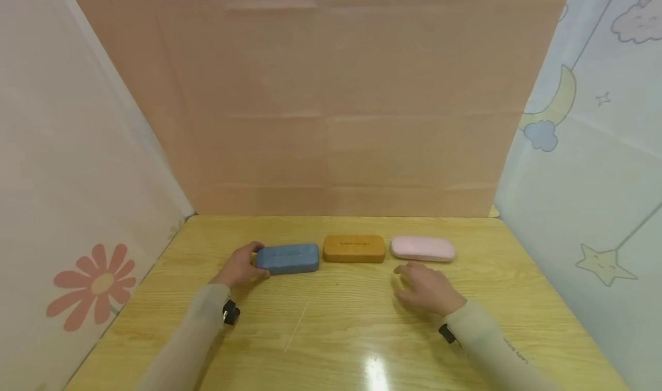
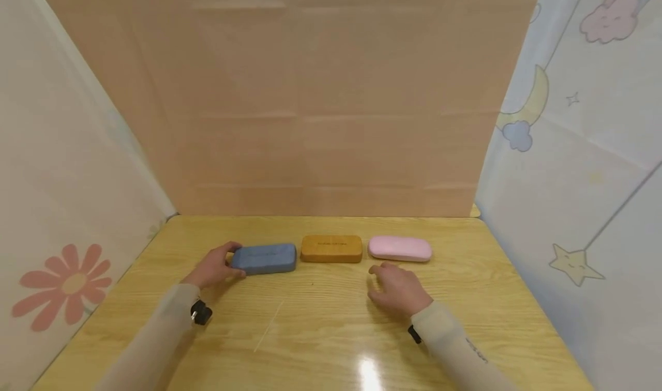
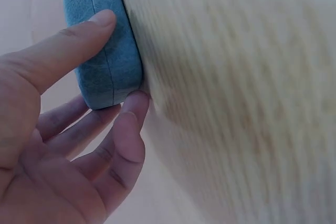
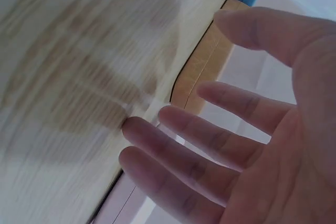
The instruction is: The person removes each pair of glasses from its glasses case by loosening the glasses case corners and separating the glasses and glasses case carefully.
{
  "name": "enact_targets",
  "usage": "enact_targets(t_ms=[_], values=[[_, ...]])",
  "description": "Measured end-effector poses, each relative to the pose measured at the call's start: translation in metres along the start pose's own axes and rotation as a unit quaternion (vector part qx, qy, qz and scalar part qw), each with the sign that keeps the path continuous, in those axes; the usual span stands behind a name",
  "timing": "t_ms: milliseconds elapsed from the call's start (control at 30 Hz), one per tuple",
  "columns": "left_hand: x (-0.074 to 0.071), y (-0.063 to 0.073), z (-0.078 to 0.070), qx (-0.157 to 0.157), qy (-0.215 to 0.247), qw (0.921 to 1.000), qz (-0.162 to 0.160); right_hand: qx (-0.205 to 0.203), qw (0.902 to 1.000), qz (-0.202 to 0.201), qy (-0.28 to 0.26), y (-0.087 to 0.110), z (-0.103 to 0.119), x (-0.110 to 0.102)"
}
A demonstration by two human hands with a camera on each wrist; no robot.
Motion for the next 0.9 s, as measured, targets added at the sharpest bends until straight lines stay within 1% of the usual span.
enact_targets(t_ms=[200,433,567,767,833,900], values=[[0.005,0.012,-0.008,-0.007,-0.033,0.9994,-0.005,0.002,1.0,-0.001,0.001,-0.003,0.004,0.004],[0.008,0.02,-0.023,-0.012,-0.074,0.9971,-0.013,0.013,0.9996,-0.022,-0.01,-0.006,0.004,0.001],[0.013,0.022,-0.034,0.0,-0.096,0.9953,-0.014,0.012,0.9995,-0.028,-0.011,-0.007,0.005,-0.001],[0.027,0.025,-0.052,0.019,-0.11,0.9937,-0.012,0.021,0.9994,-0.025,-0.011,-0.01,0.008,0.002],[0.033,0.027,-0.058,0.026,-0.112,0.9933,-0.012,0.016,0.9995,-0.025,-0.008,-0.011,0.011,0.005],[0.04,0.028,-0.064,0.035,-0.113,0.9929,-0.013,0.001,0.9996,-0.027,0.004,-0.013,0.017,0.008]])
Point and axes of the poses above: each hand's wrist, its own y-axis away from the middle knuckle, its own x-axis out of the palm, z = x × y, the point moved 8 cm from there along -y, towards the middle knuckle, and after that the axes turned 9 degrees about -x, right-handed, at the moved point
